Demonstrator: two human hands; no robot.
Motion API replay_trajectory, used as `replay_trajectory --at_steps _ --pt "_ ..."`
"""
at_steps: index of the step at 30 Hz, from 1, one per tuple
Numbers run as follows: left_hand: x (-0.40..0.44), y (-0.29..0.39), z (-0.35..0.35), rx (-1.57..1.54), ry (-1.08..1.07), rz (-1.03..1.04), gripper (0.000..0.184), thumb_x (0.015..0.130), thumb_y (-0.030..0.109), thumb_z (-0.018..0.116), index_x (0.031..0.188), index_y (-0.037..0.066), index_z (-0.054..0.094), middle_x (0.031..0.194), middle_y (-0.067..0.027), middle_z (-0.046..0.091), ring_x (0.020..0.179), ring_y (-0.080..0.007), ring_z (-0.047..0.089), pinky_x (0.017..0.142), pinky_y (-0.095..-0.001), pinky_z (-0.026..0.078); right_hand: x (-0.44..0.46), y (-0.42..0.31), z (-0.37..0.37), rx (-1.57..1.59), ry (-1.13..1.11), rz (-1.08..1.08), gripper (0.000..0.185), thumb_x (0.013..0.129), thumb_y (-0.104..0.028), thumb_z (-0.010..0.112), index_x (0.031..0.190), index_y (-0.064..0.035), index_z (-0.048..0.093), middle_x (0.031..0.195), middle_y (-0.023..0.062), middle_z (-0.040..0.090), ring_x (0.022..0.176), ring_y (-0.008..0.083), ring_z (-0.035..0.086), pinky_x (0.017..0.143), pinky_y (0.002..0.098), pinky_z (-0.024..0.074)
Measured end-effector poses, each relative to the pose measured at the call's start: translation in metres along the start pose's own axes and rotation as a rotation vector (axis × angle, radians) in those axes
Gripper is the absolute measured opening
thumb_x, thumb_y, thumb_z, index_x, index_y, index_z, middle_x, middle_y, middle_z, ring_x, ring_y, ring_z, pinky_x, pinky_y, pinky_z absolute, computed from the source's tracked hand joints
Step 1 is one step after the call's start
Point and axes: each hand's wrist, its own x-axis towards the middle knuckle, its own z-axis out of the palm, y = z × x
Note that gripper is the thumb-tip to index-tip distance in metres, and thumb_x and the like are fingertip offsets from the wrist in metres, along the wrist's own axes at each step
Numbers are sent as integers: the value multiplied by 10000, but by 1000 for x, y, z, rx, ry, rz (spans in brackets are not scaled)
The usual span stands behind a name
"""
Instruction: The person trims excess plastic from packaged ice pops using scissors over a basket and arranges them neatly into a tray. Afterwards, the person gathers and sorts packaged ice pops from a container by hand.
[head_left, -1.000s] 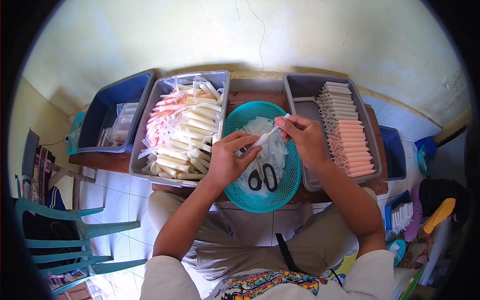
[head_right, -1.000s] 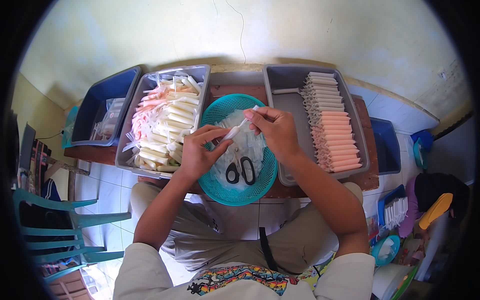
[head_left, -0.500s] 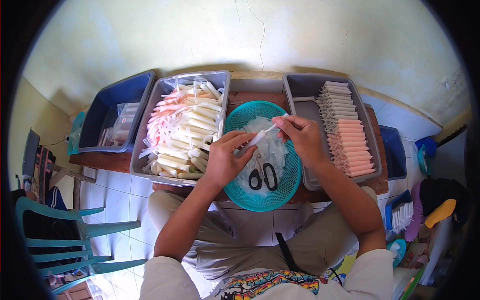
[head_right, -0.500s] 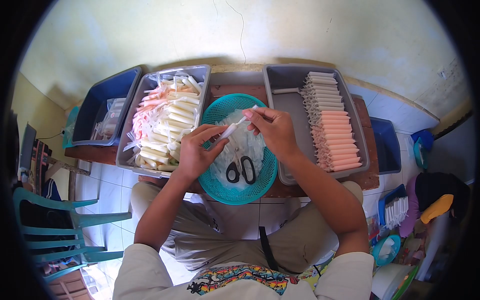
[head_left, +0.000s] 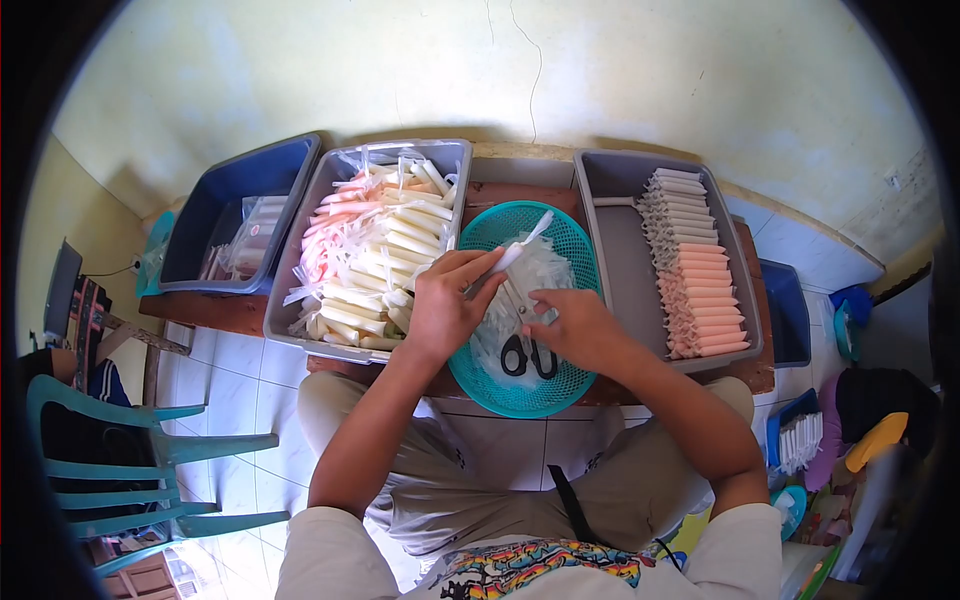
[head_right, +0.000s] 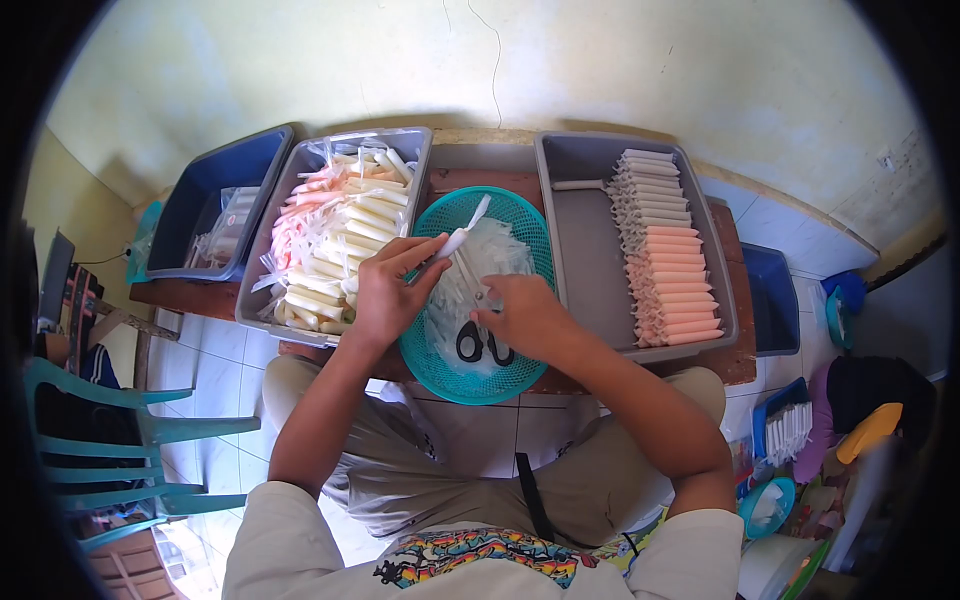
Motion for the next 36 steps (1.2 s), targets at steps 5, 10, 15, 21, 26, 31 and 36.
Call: replay_trajectory --at_steps 5,10,15,21,26,31,36 --pt "2 -2 2 59 7 37 329 875 44 847 1200 43 797 1080 -146 785 930 -322 752 813 -403 606 -5 16 34 -377 -136 -25 507 886 -248 820 1152 134 621 1054 305 695 1033 479 719 905 510 600" --pt "0 -3 1 53 8 33 308 884 31 824 1190 22 790 1051 -159 774 941 -344 731 836 -430 593 -2 24 59 -396 -170 86 729 875 -251 822 1380 162 496 1182 326 650 1111 495 682 930 517 584" --pt "-1 -3 -1 50 1 55 303 888 27 816 1189 22 789 1059 -157 772 951 -343 725 844 -428 591 -5 8 61 -414 -130 121 854 874 -229 812 1473 203 383 1221 345 616 1092 501 689 926 504 593" --pt "1 -2 -5 84 26 95 299 889 18 809 1187 22 785 1053 -147 770 952 -336 714 844 -429 588 1 21 59 -390 -110 111 889 837 -175 790 1510 205 350 1237 354 601 1127 493 661 963 496 575" --pt "2 -2 -14 103 43 99 300 887 15 804 1186 24 783 1051 -138 763 952 -334 709 842 -434 586 -8 16 32 -318 -56 4 848 819 -148 771 1509 176 400 1249 326 607 1145 484 641 997 484 545" --pt "5 -5 -25 153 81 86 310 877 16 807 1186 25 783 1058 -138 761 956 -334 706 850 -435 584 -23 -15 -2 -259 -57 53 856 820 -153 789 1565 61 424 1232 275 611 1093 450 643 980 479 533" --pt "9 -19 -33 217 162 55 303 875 15 805 1178 20 790 1065 -148 762 971 -341 710 875 -426 581 -34 -36 -18 -163 -37 72 894 849 -252 857 1605 -35 431 1183 236 602 1040 407 643 936 468 525"
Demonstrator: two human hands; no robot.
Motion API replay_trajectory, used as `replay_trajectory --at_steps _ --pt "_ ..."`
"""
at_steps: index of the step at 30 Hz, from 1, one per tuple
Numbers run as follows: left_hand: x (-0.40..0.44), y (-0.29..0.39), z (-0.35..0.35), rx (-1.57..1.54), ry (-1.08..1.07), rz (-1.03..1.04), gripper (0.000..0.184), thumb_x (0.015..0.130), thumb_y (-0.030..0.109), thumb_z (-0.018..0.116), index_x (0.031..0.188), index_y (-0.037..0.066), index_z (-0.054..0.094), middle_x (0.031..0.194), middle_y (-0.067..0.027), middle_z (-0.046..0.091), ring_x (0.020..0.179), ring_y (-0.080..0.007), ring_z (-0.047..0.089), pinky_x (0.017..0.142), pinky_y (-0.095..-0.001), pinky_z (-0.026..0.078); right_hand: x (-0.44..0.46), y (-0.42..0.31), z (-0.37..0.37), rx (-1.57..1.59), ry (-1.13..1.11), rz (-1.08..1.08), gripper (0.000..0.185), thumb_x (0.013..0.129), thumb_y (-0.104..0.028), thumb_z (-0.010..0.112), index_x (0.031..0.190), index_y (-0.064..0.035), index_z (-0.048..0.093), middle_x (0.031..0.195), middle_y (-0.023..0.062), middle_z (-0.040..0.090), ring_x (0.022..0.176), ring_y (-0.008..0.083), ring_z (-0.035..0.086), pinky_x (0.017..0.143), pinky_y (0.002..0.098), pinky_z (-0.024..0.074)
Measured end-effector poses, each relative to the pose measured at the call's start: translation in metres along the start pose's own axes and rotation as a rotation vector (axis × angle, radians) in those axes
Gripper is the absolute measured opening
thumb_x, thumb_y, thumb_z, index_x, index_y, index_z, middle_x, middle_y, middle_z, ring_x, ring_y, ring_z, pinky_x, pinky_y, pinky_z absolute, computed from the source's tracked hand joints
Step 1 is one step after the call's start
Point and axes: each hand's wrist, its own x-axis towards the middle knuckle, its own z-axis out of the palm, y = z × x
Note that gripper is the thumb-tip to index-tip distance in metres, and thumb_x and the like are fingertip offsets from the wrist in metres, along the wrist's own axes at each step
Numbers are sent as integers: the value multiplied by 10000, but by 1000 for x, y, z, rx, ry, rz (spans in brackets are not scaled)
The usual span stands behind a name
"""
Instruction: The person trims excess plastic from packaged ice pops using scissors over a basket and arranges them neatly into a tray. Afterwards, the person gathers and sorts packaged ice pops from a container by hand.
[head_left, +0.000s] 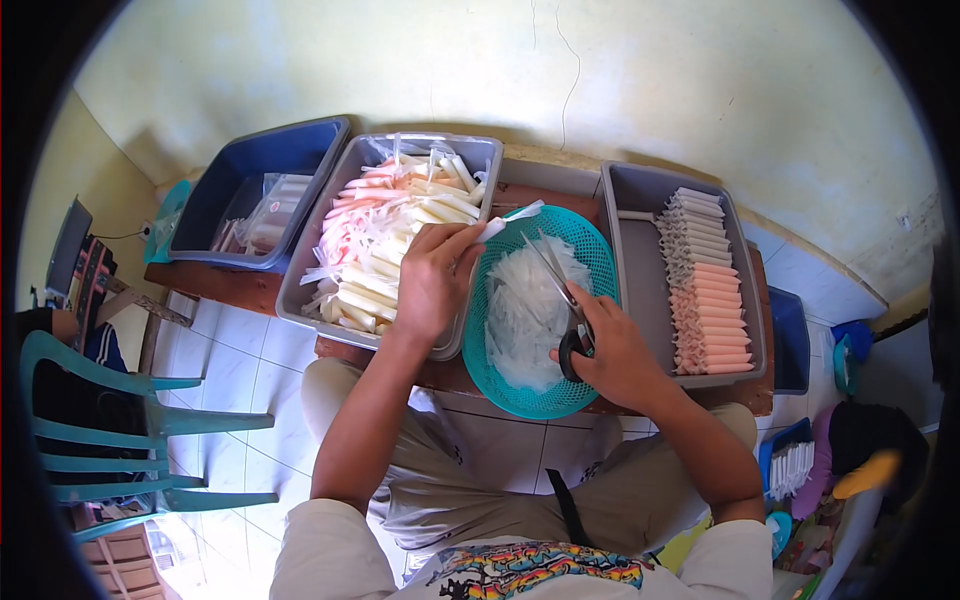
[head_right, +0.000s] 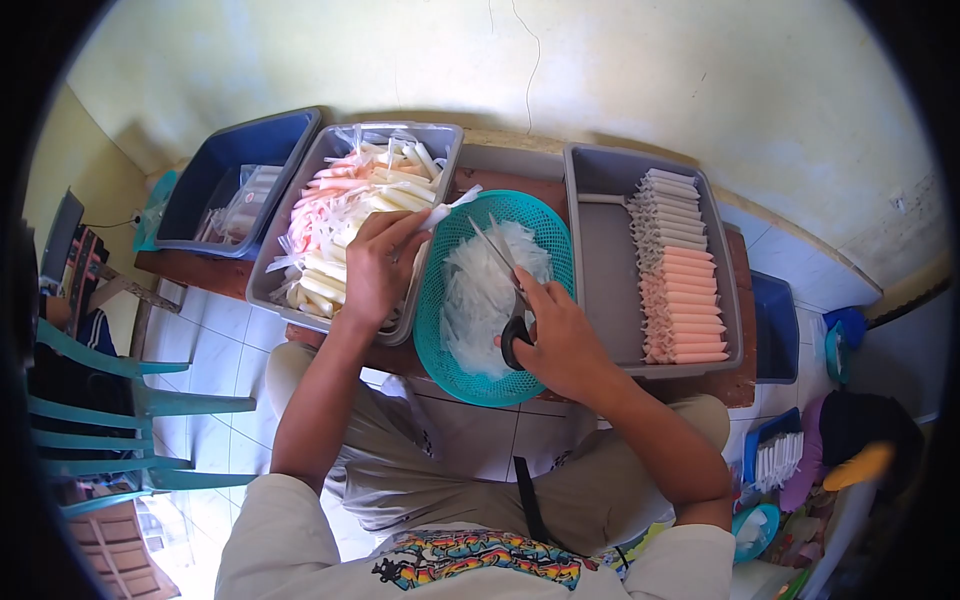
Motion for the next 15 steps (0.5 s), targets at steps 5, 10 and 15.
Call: replay_trajectory --at_steps 5,10,15 --pt "-2 -2 2 28 -7 -51 305 871 10 806 1176 20 792 1069 -150 763 983 -339 713 883 -422 581 -5 -9 -5 75 -11 -82 937 876 -327 871 1642 -67 398 1168 204 590 989 353 646 899 435 525" --pt "-4 12 6 0 -49 -23 327 845 -4 822 1169 26 793 1056 -139 764 978 -327 713 875 -420 586 -2 -5 5 155 -11 -59 970 882 -338 869 1663 -62 366 1155 182 575 965 306 640 894 414 525" --pt "-6 17 11 -43 -123 5 360 798 -17 851 1148 53 803 1044 -101 770 967 -305 715 855 -411 593 0 -4 10 165 20 -78 982 902 -376 845 1675 -45 337 1141 168 571 965 295 630 898 409 519"
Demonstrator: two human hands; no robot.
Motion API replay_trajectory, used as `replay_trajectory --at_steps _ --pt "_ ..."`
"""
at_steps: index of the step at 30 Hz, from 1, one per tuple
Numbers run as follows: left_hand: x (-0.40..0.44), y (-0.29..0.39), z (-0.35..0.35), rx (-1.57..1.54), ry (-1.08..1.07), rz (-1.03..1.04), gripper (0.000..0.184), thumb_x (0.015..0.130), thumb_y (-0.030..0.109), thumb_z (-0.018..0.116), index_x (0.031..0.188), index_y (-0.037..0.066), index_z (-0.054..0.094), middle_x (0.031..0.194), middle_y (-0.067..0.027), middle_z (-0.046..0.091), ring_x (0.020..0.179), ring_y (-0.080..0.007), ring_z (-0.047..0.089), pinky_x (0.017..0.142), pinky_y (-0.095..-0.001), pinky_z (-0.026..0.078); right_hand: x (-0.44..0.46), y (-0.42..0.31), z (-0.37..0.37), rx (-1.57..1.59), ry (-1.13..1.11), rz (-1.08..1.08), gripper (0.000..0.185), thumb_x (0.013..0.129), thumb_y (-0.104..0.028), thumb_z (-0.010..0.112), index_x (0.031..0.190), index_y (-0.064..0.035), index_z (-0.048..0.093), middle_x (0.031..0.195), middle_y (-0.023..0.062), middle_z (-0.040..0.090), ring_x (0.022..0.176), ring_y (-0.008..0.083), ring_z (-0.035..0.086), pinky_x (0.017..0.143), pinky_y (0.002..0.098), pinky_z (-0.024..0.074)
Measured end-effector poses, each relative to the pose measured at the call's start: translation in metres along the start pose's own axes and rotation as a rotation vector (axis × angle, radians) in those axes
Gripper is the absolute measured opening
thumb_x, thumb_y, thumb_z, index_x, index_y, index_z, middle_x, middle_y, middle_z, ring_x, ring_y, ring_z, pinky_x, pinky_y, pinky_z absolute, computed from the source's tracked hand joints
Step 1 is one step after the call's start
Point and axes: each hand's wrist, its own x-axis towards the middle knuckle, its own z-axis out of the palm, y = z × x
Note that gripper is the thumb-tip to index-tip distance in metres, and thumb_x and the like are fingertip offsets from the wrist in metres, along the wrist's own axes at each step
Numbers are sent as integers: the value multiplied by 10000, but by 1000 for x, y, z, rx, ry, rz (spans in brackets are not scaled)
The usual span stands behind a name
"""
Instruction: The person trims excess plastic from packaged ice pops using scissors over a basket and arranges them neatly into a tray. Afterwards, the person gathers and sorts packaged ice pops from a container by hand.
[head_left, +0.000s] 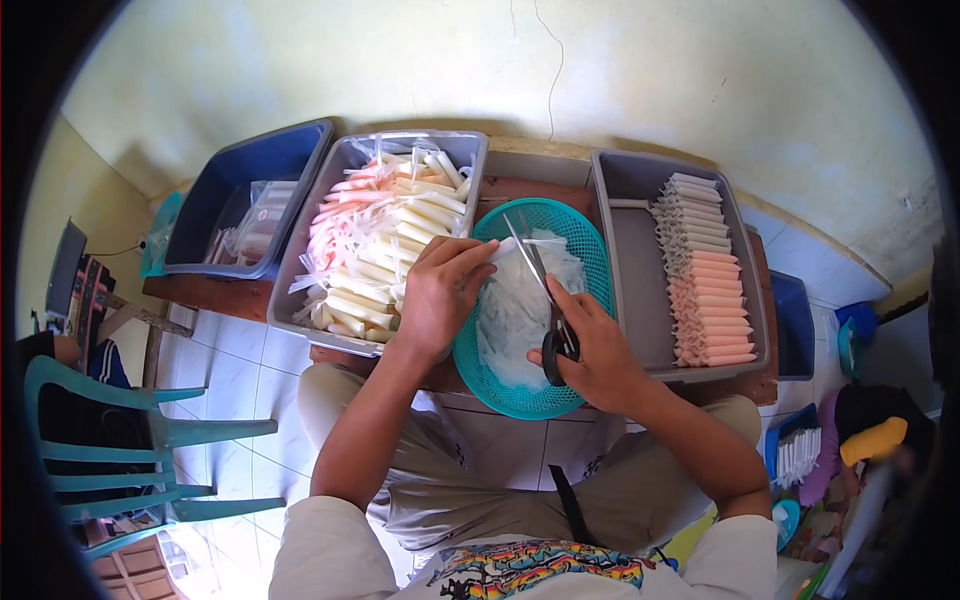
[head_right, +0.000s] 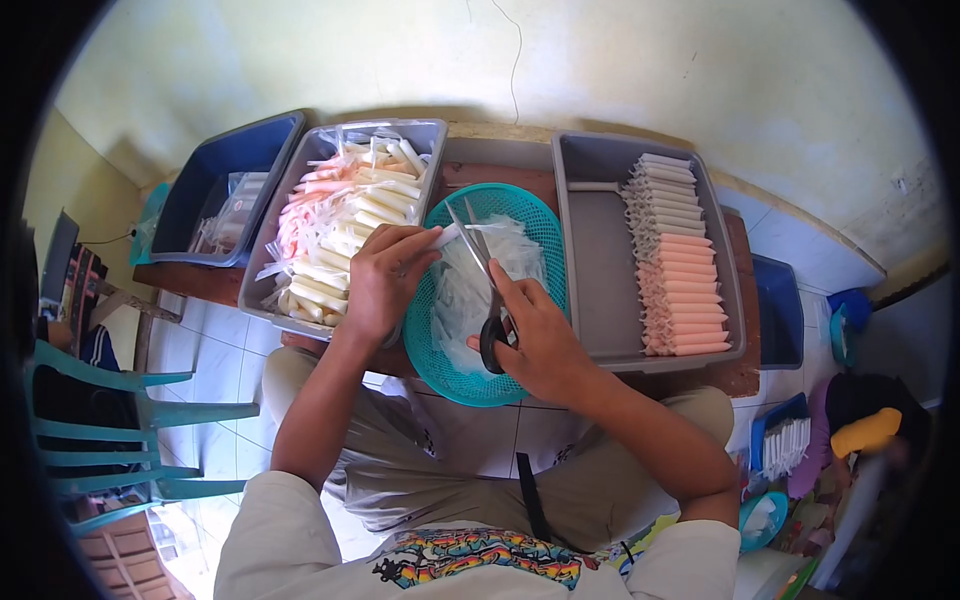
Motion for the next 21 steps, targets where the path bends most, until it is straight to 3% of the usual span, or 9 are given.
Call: replay_trajectory --at_steps 2,12,14,21 --pt "-1 1 2 -9 -6 9 363 791 -17 854 1143 55 802 1048 -99 771 970 -305 715 859 -412 594 2 -3 -2 -70 -15 -5 953 943 -331 826 1668 11 311 1152 192 553 940 289 623 874 399 532" --pt "-3 3 -1 -3 -32 15 367 789 -3 877 1145 59 811 1072 -104 782 984 -300 731 865 -399 604 6 4 2 -47 15 -1 962 929 -419 810 1672 -28 341 1136 174 586 954 297 604 903 401 495" --pt "-3 3 -2 0 -39 12 366 790 -3 877 1145 59 811 1072 -103 783 984 -300 730 866 -399 604 6 4 2 -27 11 -18 956 938 -392 821 1647 34 343 1097 205 587 973 334 619 911 427 497" --pt "-6 0 -1 -19 -66 22 342 788 -1 851 1120 58 789 1061 -89 768 1003 -305 714 886 -414 595 6 13 7 83 -4 32 958 931 -398 824 1642 44 356 1019 185 594 943 324 613 899 417 490"
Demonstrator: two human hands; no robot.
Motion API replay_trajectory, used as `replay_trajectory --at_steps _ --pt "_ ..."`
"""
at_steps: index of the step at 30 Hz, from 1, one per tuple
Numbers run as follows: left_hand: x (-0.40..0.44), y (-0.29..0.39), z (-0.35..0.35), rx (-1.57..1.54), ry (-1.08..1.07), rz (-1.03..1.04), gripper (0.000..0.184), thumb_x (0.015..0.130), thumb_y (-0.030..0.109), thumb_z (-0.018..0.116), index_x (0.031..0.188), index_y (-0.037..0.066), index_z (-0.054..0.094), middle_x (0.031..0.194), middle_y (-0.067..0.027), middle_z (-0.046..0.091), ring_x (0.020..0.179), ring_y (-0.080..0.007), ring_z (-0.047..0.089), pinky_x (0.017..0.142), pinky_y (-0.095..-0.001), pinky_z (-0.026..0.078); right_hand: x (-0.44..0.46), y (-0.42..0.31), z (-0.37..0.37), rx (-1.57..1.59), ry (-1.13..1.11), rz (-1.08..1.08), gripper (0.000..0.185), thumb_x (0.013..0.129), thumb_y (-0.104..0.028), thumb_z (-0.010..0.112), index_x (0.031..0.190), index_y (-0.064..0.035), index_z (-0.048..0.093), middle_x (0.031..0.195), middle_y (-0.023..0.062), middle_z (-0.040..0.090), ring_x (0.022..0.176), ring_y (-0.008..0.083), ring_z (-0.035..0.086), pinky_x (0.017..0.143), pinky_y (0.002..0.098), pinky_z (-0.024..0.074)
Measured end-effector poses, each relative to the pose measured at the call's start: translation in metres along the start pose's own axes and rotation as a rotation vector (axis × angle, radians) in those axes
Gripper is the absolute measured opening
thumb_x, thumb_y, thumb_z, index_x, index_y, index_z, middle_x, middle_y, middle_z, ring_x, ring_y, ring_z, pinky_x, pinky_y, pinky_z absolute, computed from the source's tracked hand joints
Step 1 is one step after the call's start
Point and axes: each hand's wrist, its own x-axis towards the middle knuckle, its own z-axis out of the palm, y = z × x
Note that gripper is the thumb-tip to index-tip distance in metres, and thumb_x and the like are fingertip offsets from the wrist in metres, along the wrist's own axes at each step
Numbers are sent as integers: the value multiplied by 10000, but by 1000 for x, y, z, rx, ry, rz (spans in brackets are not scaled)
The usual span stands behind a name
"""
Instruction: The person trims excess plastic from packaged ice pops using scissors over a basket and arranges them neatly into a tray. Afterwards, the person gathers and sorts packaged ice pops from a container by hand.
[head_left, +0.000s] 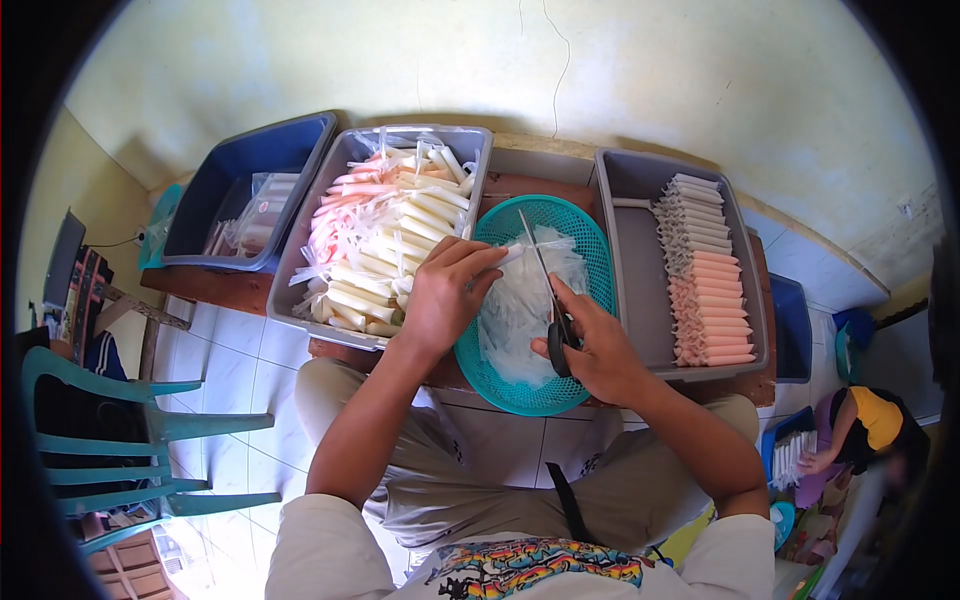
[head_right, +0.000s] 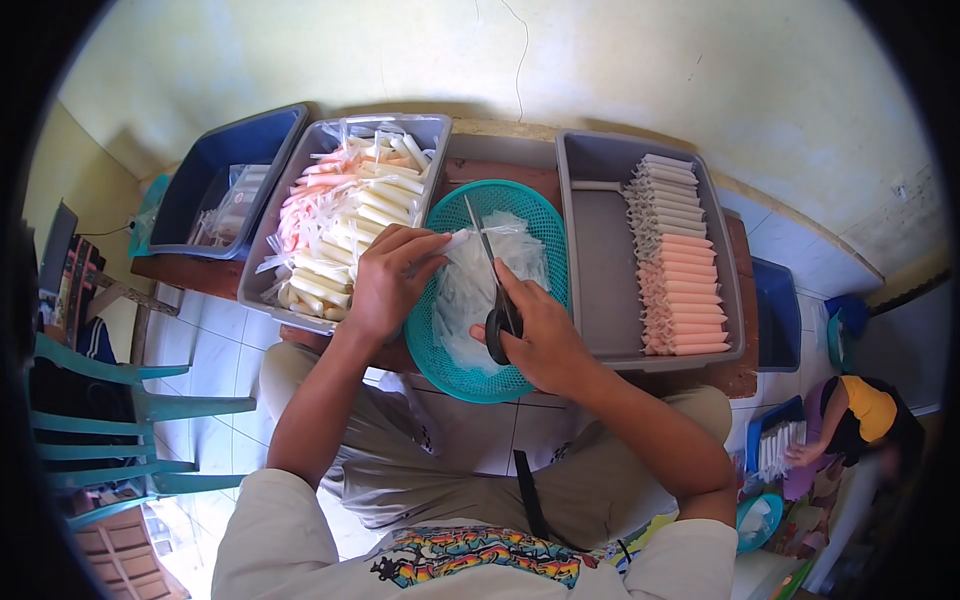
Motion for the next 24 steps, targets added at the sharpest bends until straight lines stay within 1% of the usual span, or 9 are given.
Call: replay_trajectory --at_steps 3,8,15,17,18,20,21,23,24 --pt "0 0 1 14 0 1 359 789 -5 870 1136 65 807 1063 -87 788 986 -287 726 872 -396 599 -1 4 2 48 -6 7 956 934 -388 822 1646 42 350 1009 175 589 937 311 607 893 410 488" --pt "0 0 1 22 -8 8 363 788 -3 868 1138 64 806 1061 -87 788 990 -290 727 876 -399 598 -1 8 5 83 -17 18 970 942 -399 818 1642 67 334 999 154 581 916 273 600 869 393 490" --pt "-1 -2 2 28 -19 11 356 792 -6 862 1137 60 803 1065 -92 787 995 -295 726 881 -403 598 -1 11 7 170 -43 51 974 956 -414 808 1646 72 321 992 134 567 900 238 591 848 371 486" --pt "-1 -3 2 37 -21 10 353 794 -9 860 1136 59 802 1066 -94 787 998 -297 725 882 -403 598 -1 11 7 196 -58 49 945 976 -369 800 1658 61 305 996 118 569 865 200 597 804 350 502" --pt "-1 -3 2 47 -24 9 351 795 -11 858 1134 57 802 1067 -95 786 1000 -298 725 883 -403 597 -2 9 6 195 -58 48 945 976 -369 800 1658 61 305 996 118 569 865 200 597 804 350 502" --pt "-1 -3 1 43 -27 6 347 797 -12 857 1132 55 801 1066 -96 785 1002 -299 724 885 -403 597 -3 2 5 312 -111 151 906 997 -303 784 1669 48 287 1001 100 571 817 156 597 748 322 517" --pt "-1 -3 0 40 -29 3 343 798 -13 855 1130 53 801 1065 -97 784 1004 -299 724 887 -404 596 -3 3 6 312 -111 151 906 997 -303 784 1669 48 287 1001 100 571 817 156 597 748 322 517" --pt "-1 -3 -1 42 -31 3 341 800 -11 855 1130 53 801 1063 -97 784 1004 -300 724 887 -405 596 -3 5 8 276 -100 132 883 1009 -248 772 1677 38 271 1004 88 569 771 121 593 690 302 523" --pt "-1 -3 -1 43 -33 3 340 801 -8 855 1131 52 801 1061 -98 784 1004 -301 724 886 -406 596 -3 4 7 276 -100 132 883 1009 -248 772 1677 38 271 1004 88 569 771 121 593 690 302 523"
